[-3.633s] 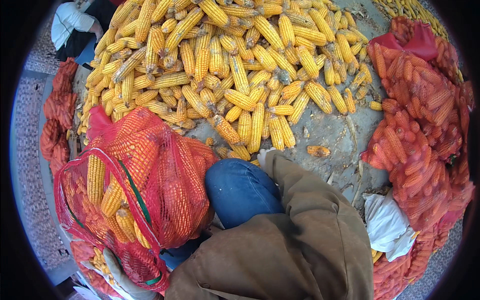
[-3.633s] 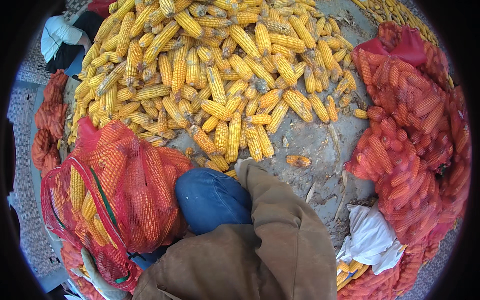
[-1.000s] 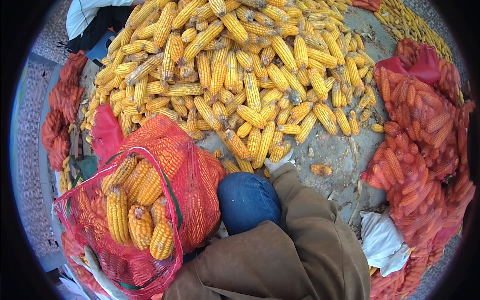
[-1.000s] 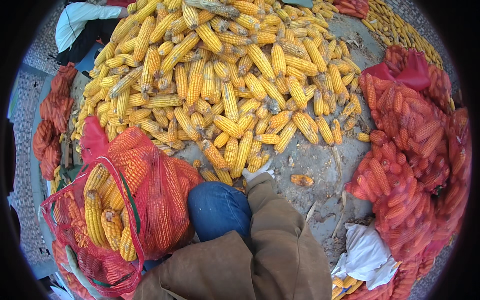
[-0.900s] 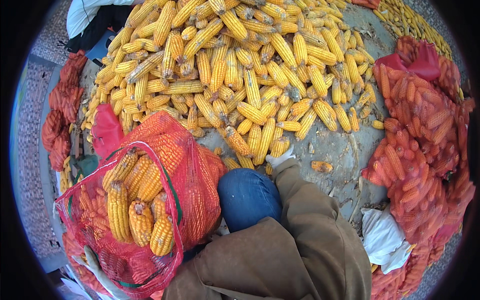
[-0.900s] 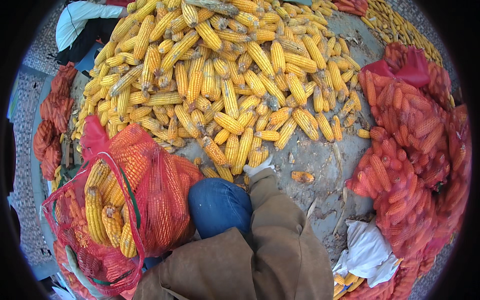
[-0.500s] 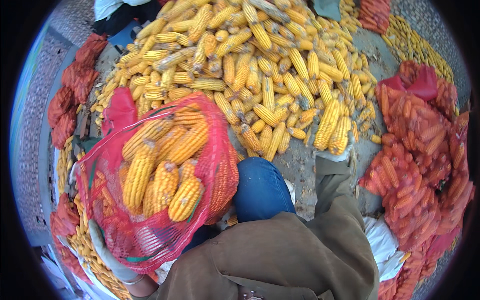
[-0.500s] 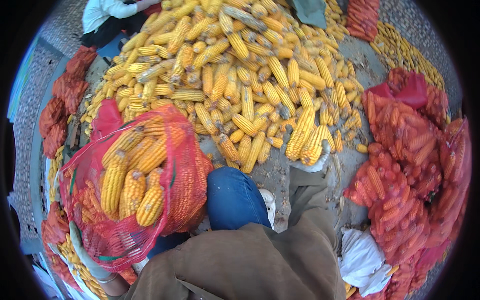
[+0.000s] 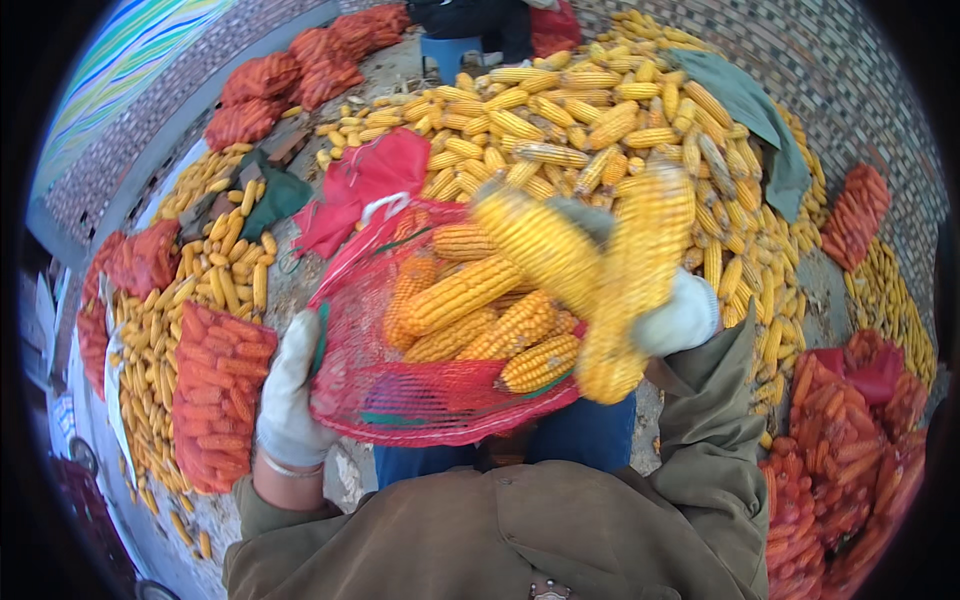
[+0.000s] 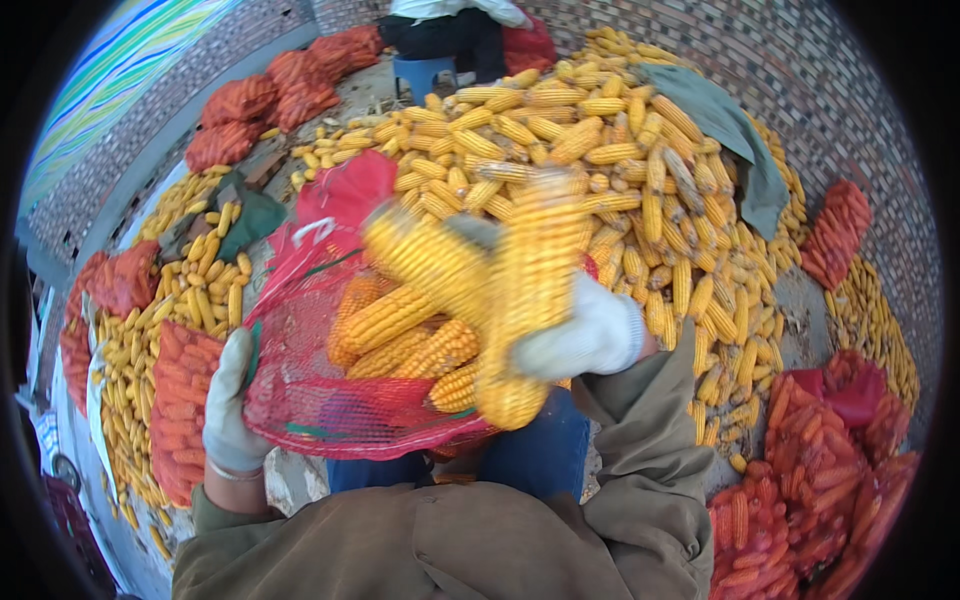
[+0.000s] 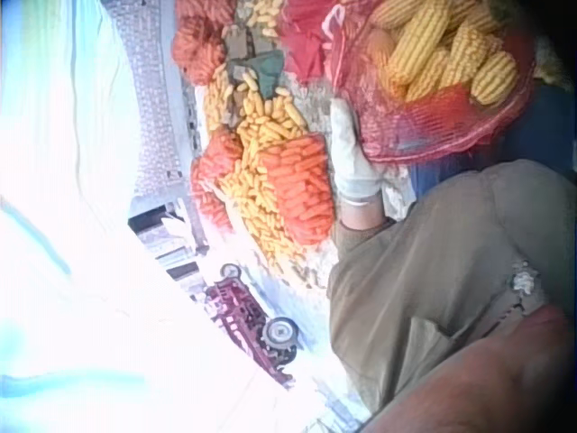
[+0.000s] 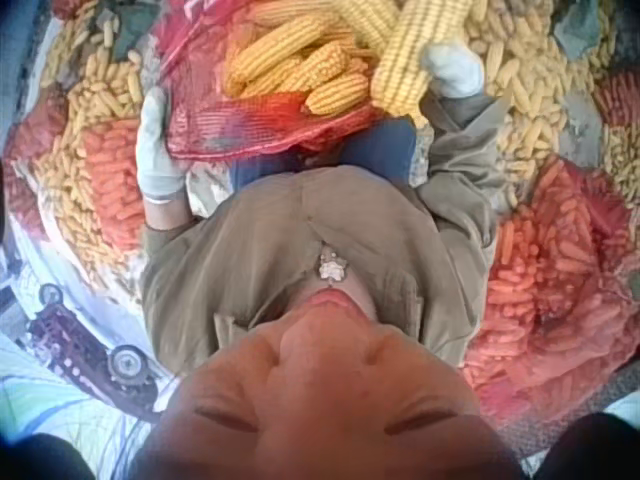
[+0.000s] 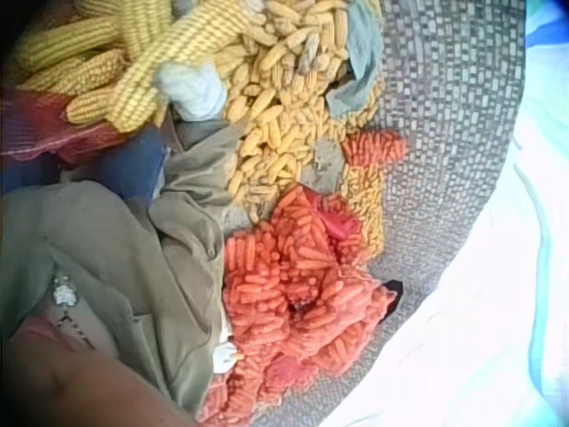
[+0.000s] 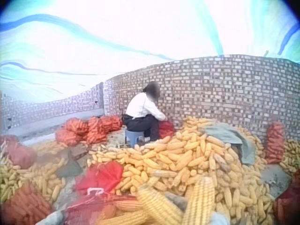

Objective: The person sits on the ground and repeatedly picks up yellow corn cobs from a large pile, placing them into a red mesh bag. The person adjusts the bag and continues filling it with corn cobs throughout the clip.

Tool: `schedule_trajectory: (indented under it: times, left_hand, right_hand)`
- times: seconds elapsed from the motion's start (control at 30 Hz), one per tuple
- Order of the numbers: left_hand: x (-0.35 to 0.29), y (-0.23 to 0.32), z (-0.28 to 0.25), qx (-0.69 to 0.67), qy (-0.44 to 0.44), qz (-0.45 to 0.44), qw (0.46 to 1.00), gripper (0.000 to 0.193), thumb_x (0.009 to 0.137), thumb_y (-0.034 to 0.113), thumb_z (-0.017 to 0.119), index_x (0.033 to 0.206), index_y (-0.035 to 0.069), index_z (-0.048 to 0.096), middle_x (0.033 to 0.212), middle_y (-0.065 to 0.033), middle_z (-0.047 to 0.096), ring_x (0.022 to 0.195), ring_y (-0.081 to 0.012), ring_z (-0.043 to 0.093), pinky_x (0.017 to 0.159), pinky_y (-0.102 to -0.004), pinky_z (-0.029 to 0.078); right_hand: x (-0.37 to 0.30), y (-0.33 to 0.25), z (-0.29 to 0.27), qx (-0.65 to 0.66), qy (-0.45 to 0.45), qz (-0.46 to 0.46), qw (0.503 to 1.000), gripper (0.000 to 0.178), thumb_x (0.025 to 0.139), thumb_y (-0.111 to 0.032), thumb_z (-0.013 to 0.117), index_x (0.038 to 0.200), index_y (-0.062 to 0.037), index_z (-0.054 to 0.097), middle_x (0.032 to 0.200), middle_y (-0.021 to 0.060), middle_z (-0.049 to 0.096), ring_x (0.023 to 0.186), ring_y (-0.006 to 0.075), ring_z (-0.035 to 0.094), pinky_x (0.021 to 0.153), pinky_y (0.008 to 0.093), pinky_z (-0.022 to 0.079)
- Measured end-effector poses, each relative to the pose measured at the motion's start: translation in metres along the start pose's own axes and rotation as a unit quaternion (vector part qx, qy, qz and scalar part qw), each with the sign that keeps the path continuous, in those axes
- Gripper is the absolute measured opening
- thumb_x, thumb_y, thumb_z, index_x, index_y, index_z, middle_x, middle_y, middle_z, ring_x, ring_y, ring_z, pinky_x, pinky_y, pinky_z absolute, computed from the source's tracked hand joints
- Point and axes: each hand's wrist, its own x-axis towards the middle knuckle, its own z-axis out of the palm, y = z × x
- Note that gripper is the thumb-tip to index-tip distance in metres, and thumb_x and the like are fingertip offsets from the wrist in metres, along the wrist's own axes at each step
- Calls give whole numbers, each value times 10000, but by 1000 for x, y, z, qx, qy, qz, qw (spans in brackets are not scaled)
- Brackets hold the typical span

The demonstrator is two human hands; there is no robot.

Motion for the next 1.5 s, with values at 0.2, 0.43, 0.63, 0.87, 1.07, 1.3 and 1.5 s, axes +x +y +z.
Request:
schedule_trajectory:
  times: [0.2,0.43,0.63,0.87,1.07,1.3,1.5]
  left_hand:
    - [5,-11,2,-144,-54,81,985,521,1078,379,429,1459,25,461,1436,-170,558,1304,-322,558,1142,-485,415]
    - [18,3,-3,-166,-65,96,979,412,1081,284,411,1364,20,553,1345,-175,629,1226,-318,611,1081,-490,474]
    - [19,10,-14,-189,-75,74,976,506,1062,351,448,1429,6,494,1429,-193,566,1309,-344,549,1137,-510,403]
    - [19,2,2,-58,-151,95,982,472,1094,232,349,1479,-31,423,1496,-194,499,1362,-313,508,1159,-475,402]
    - [8,-4,3,29,-106,90,990,459,1088,238,373,1473,1,450,1490,-149,516,1363,-281,506,1160,-454,394]
    - [8,-8,12,21,8,76,997,431,1079,274,438,1416,16,512,1424,-143,578,1281,-268,572,1117,-444,431]
    - [-6,-12,23,27,33,63,997,409,1071,284,477,1372,16,547,1374,-158,609,1233,-266,604,1069,-448,475]
  right_hand:
    - [105,26,84,-741,-101,155,646,892,719,-529,762,1466,-128,484,1244,186,577,1168,355,567,960,459,464]
    - [89,49,107,-779,-191,57,594,704,758,-385,773,1340,-40,577,1382,133,512,1167,324,534,855,424,494]
    - [17,27,40,-495,-246,152,820,581,882,-490,713,1275,-63,674,1282,149,668,1190,301,619,1000,422,473]
    - [-53,-13,11,-804,-45,8,593,252,785,-151,657,1031,-150,711,989,62,681,925,269,635,889,412,456]
    - [-100,-102,19,-649,343,-247,632,182,762,39,534,906,-26,625,923,106,623,855,225,610,892,392,489]
    - [-92,62,-30,-615,286,295,673,570,971,-468,555,1301,-3,565,1040,250,704,968,425,684,872,470,539]
    - [-49,-25,-66,-2,486,-12,874,176,938,-173,654,1023,-21,623,779,26,618,544,97,529,434,250,398]
